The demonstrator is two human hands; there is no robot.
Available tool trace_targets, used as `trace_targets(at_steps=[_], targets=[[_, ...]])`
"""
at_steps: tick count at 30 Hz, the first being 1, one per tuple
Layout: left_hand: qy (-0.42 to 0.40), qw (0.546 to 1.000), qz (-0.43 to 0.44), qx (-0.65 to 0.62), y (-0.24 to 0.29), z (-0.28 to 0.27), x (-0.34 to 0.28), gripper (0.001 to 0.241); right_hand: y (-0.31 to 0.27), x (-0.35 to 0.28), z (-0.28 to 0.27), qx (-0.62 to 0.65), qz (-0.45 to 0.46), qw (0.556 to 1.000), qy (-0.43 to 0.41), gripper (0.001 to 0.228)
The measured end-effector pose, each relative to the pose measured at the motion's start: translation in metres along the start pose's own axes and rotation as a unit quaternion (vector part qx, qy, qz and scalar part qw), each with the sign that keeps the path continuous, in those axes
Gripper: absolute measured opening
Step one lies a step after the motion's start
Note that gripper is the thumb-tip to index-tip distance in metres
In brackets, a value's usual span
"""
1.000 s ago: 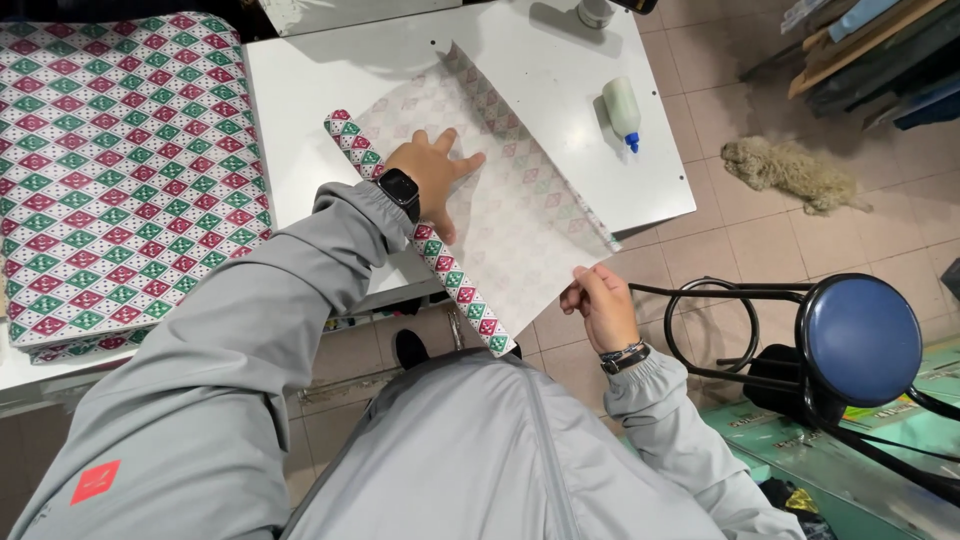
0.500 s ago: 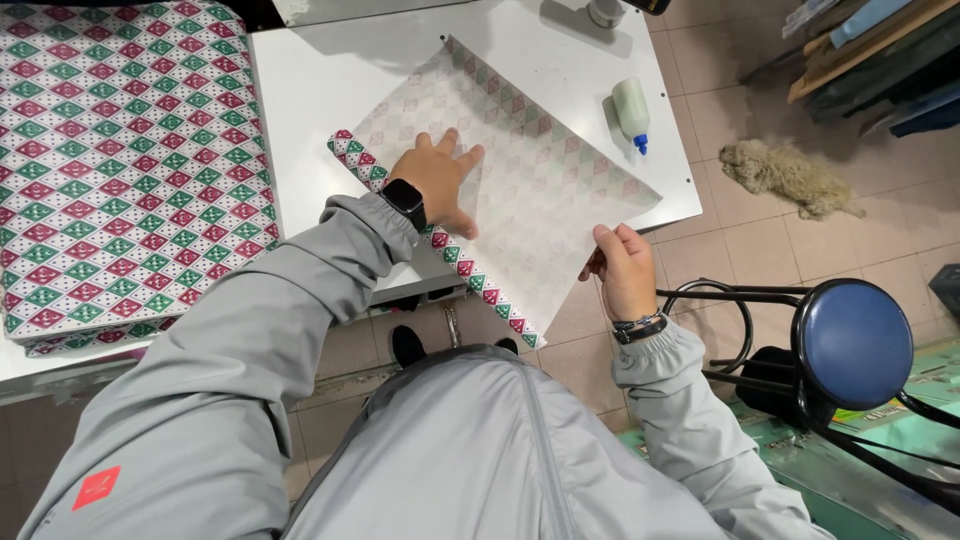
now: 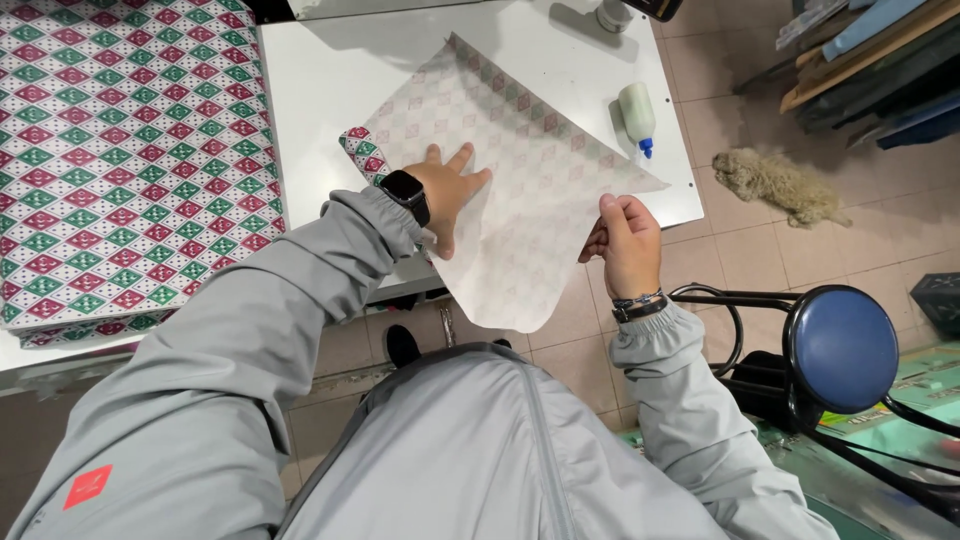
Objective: The person applies glue to a piece of patterned fabric on a white table and folds it into a smaller square. They press the fabric to secure the folds, then lift the folded piece and place it on a nearby shelf.
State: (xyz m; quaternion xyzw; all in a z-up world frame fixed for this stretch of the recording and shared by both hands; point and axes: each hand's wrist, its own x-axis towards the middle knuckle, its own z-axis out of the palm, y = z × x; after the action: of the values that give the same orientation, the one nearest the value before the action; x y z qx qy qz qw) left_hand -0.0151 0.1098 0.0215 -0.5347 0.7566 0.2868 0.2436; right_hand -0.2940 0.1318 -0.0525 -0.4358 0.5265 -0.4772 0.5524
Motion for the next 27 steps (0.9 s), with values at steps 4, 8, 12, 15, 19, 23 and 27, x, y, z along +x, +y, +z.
trace_targets(at_steps=[4,8,12,15,19,23,27], targets=[[-0.018,1.000,0.008,0.013,-0.005,0.009,0.003,0.143,-0.006,0.000,0.012,-0.043,-0.028,0.999,-0.006,0.026],[0.010,1.000,-0.003,0.026,-0.015,0.035,0.030,0.148,-0.006,0.006,0.017,-0.038,-0.042,0.998,-0.020,0.024],[0.065,0.998,0.000,0.013,-0.016,0.027,0.005,0.134,-0.014,0.009,0.030,-0.047,-0.053,0.998,-0.006,0.025],[0.116,0.993,0.002,0.001,-0.025,0.035,0.008,0.126,-0.012,0.017,0.033,-0.067,-0.074,0.995,-0.006,0.026],[0.146,0.989,-0.006,-0.010,-0.028,0.049,0.011,0.119,-0.010,0.030,0.042,-0.091,-0.099,0.991,-0.014,0.027],[0.193,0.980,-0.005,-0.043,-0.032,0.060,0.008,0.112,-0.013,0.040,0.059,-0.120,-0.124,0.985,-0.029,0.027],[0.273,0.956,0.032,-0.104,-0.042,0.093,0.022,0.093,-0.019,0.038,0.081,-0.140,-0.133,0.981,-0.034,0.025]])
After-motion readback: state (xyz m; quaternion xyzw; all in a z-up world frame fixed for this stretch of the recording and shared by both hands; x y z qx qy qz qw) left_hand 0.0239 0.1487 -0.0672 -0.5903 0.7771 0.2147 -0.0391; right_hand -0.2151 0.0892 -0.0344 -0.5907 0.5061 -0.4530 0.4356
